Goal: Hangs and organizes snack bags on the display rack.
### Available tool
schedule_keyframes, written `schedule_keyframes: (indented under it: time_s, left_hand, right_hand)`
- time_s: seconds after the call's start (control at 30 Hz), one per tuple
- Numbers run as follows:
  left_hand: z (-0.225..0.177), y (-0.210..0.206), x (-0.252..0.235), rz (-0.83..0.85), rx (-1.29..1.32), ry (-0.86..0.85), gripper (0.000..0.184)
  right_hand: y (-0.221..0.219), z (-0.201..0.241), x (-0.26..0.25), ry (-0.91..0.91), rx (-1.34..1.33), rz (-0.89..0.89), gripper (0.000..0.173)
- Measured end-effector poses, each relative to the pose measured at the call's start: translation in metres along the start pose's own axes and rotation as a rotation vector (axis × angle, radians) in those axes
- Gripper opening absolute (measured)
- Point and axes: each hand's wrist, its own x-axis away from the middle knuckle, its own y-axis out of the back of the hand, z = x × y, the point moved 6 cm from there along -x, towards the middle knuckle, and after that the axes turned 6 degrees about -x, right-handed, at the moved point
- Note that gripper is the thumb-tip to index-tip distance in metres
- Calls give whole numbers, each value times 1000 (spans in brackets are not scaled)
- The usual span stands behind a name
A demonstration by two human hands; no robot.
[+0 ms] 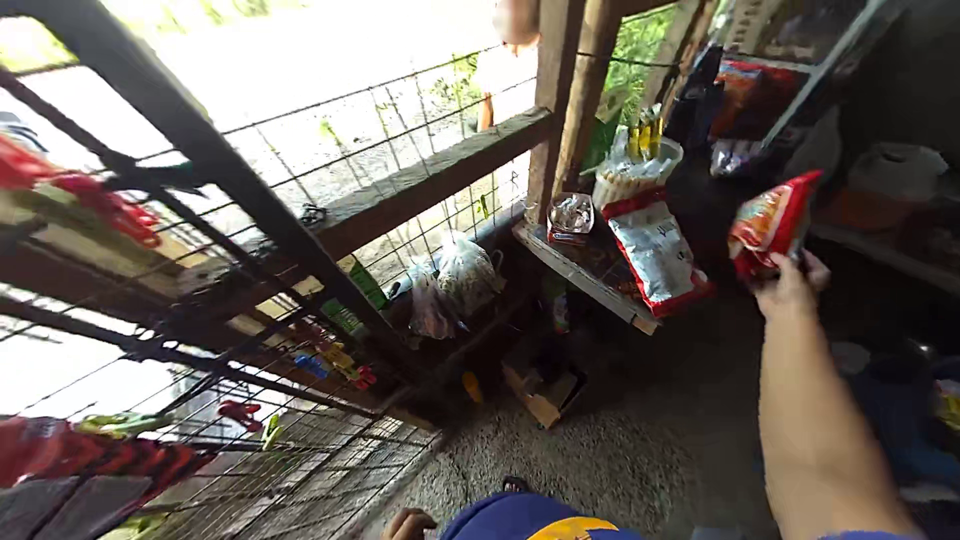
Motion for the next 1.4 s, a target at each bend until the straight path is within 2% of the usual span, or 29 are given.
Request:
schedule_keyframes:
  time_s: [0.1,0.17,0.2,0.27,0.3,0.33,0.37,0.4,0.43,0.47,0.5,0.57,0.63,0.7,0.77,0.8,0.83,0.9,0.93,1.0,1.07,1.17,1.23,1.33,1.4]
  left_hand:
    - [-4,-4,-23,-12,199,-104,21]
    - [-18,-5,-47,4,406,-189,21]
    - [-31,-6,-60,30,511,-227,19]
    - [-76,-4,-91,94,686,-288,17]
    - [-105,-1,-107,106,743,-327,19]
    - [-133,3,-120,101,775,-383,25]
    - [-158,7,-131,92,783,-447,39]
    - [-178,10,-138,86,789,-494,59]
    - [-192,12,-142,79,803,-510,79]
    - [-199,13,-142,70,844,-493,94]
    - [-199,12,-140,52,910,-461,103]
    - [-179,7,-131,3,1055,-393,111]
    - [-148,5,-120,-67,1150,-317,120]
    - [-128,10,-107,-103,1163,-294,123]
    - [-124,18,-92,-83,1182,-313,107]
    - [-124,20,-86,-65,1187,-333,101]
    - [-123,21,-81,-63,1171,-335,98]
    - [-117,23,-71,-120,1065,-280,96]
    - [-112,24,-66,-166,963,-255,98]
    - [-98,28,-55,-242,728,-232,101]
    - [-87,33,-40,-266,583,-133,94]
    - [-76,29,-7,-90,517,25,82]
    - [-70,30,12,22,467,77,72]
    - [-56,37,33,112,391,101,75]
    - [-52,45,41,73,346,31,73]
  right_hand:
    - [27,23,59,84,-35,56,69]
    - [31,29,106,75,-46,164,68]
    - [29,27,132,59,-51,224,63]
    - [17,24,182,6,-119,333,40]
    - [6,22,205,-12,-160,425,51]
    - [-5,19,228,-20,-191,508,76]
    - [-18,17,251,-15,-180,583,96]
    - [-30,15,276,28,-115,647,106]
    - [-42,16,304,107,-22,719,109]
    - [-56,21,334,213,46,807,107]
    - [-68,22,363,295,66,899,95]
    - [-82,14,410,444,97,1076,78]
    - [-88,5,435,511,65,1161,66]
    - [-94,-4,441,378,-58,1136,54]
    - [-101,-17,444,99,-107,1112,67]
    - [-105,-24,448,-41,-83,1146,81]
    - [-107,-30,453,-209,-68,1200,86]
    - [-105,-42,464,-515,-21,1249,80]
    - [-102,-45,470,-576,7,1262,77]
    - [-95,-48,482,-589,11,1243,71]
    - [-93,-56,492,-605,-70,1204,64]
    - [-96,-66,508,-682,-123,1212,38]
    - [-100,-67,523,-722,-130,1229,28]
    - [-99,-65,544,-757,-180,1293,34]
    - [-95,-56,557,-772,-183,1422,55]
